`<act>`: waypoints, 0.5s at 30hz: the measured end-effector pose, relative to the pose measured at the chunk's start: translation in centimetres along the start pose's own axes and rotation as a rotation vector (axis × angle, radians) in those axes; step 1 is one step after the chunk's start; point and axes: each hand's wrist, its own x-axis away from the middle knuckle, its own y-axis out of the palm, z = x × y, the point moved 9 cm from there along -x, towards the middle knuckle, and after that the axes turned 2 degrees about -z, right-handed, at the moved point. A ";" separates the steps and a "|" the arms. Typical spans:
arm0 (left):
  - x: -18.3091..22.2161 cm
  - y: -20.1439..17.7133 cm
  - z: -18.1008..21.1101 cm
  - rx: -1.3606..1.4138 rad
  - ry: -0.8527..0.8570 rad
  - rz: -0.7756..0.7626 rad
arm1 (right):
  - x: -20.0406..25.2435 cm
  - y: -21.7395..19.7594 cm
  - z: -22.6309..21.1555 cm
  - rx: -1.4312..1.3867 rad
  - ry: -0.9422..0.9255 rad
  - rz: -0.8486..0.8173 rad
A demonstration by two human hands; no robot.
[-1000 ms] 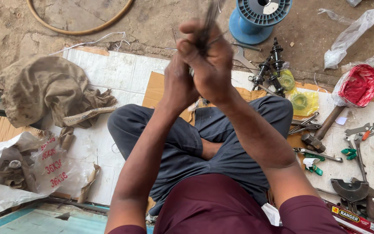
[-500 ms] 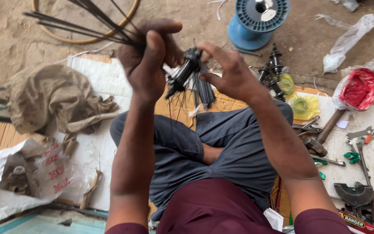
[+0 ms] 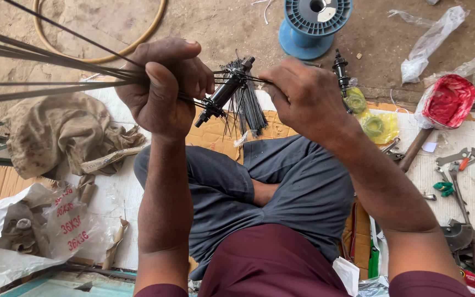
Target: The person sits on the floor and inserts metal spokes into the holes of a bicycle wheel hub by hand, organizing the spokes into a radial pattern.
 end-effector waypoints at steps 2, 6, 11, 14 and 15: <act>0.2 0.3 0.3 0.013 0.001 0.009 | 0.0 0.6 0.5 -0.035 0.013 -0.060; -0.1 1.0 1.2 -0.006 0.042 -0.012 | 0.4 3.9 1.4 -0.382 0.163 -0.214; 0.1 0.7 2.2 -0.013 0.048 -0.022 | 1.5 5.7 2.5 -0.467 0.321 -0.256; 0.2 0.8 2.5 -0.005 0.054 -0.012 | 0.8 3.7 0.6 -0.379 0.091 -0.050; 0.2 1.0 2.6 0.002 0.050 -0.008 | 0.8 4.2 1.0 -0.451 0.171 -0.072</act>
